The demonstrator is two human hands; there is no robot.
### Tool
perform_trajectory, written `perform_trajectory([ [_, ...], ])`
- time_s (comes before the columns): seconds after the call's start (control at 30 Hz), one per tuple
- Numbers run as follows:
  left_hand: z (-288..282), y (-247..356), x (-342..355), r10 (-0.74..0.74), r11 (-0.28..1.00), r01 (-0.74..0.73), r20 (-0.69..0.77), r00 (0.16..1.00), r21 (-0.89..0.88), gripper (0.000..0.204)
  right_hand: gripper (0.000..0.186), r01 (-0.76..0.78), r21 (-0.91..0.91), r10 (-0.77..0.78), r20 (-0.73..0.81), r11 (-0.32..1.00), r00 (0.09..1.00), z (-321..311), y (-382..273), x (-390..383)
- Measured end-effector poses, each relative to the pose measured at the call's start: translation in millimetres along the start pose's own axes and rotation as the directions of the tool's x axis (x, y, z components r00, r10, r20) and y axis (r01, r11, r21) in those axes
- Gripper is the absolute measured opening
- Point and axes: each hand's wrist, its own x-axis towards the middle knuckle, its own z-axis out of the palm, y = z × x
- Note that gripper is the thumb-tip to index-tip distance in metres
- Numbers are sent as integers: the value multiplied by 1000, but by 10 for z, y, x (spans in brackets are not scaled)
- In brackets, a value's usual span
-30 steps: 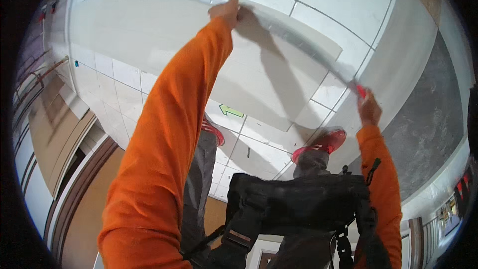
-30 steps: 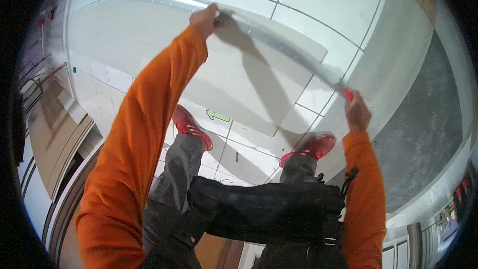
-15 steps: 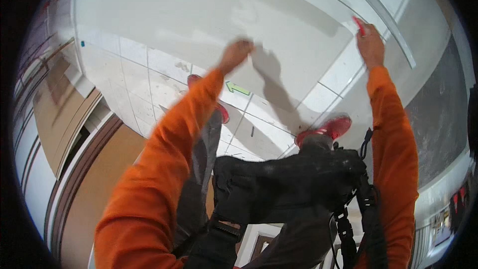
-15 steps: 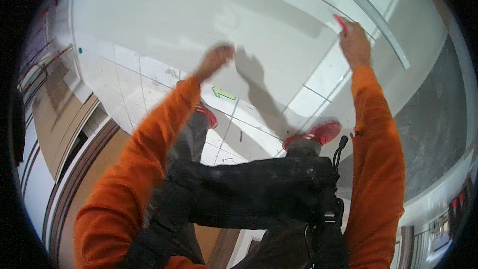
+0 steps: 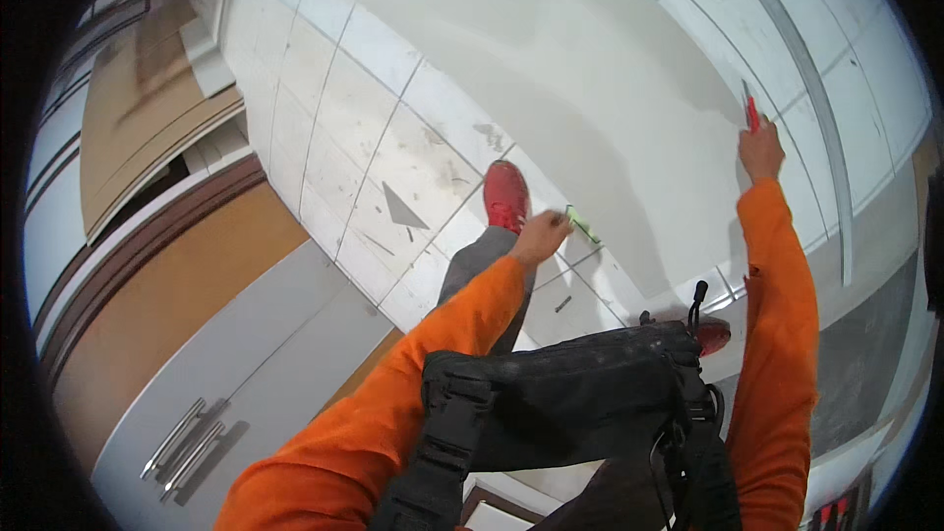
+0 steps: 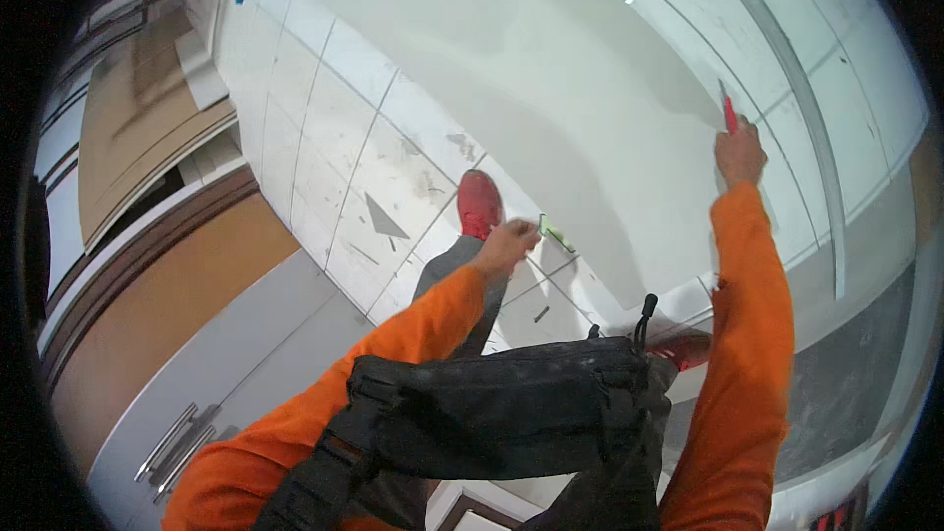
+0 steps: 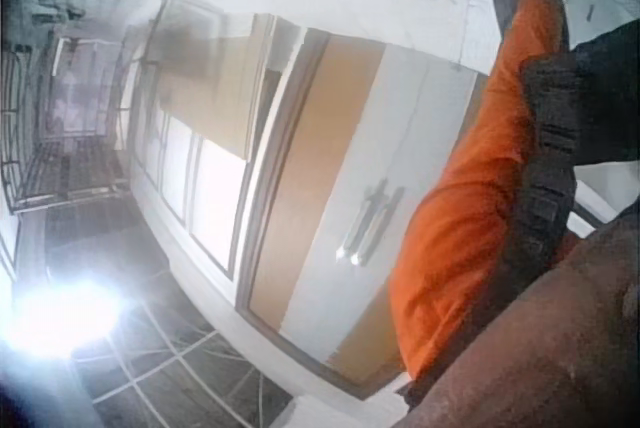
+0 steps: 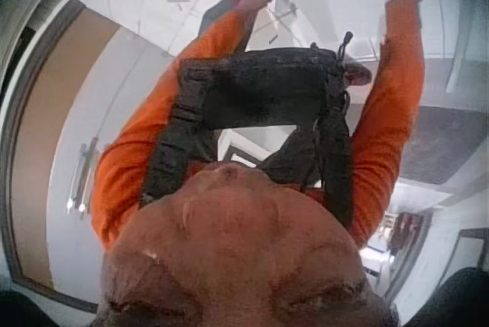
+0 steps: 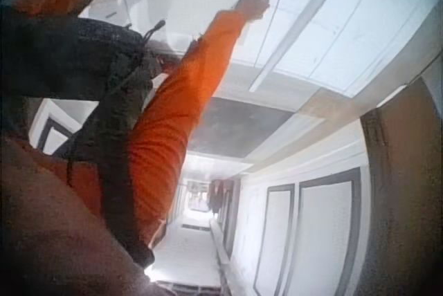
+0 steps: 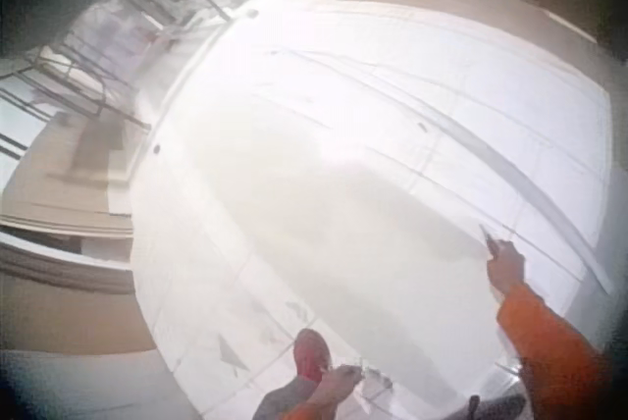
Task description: The person measures a board using a tape measure and a straightedge, then cuts it using a utility knife.
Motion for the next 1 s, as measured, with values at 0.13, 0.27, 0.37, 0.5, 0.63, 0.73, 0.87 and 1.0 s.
perform_trajectory([
  [0.13,-556,943,292,215,964,-221,-53,975,-148,44,42,-132,410,15,276,903,961,-137,442,59],
  [0.27,-1397,1417,362,231,965,-240,-91,969,-105,44,38,-198,307,49,432,931,900,-407,106,-286],
  [0.37,-1924,1869,532,279,954,-296,-204,938,-56,47,39,-5,430,-139,303,903,943,-751,104,-586],
  [0.5,-2560,2817,536,141,954,-251,-496,857,-162,59,36,-26,366,-50,195,930,980,-1356,-366,-1326],
  [0.63,-2605,3730,449,355,930,-205,-600,717,306,65,22,35,432,-99,127,901,987,-1489,-510,-1751],
  [0.73,-2605,3947,583,707,423,-203,-181,684,883,60,20,-7,450,-73,159,893,985,-1525,-668,-1978],
  [0.87,-2612,3770,848,532,-226,-274,354,769,935,48,19,-53,523,-54,187,851,981,-1357,-667,-2203],
  [1.0,-2605,3730,924,415,-228,-294,366,833,928,34,21,-21,525,-95,194,851,976,-1342,-683,-2276],
])
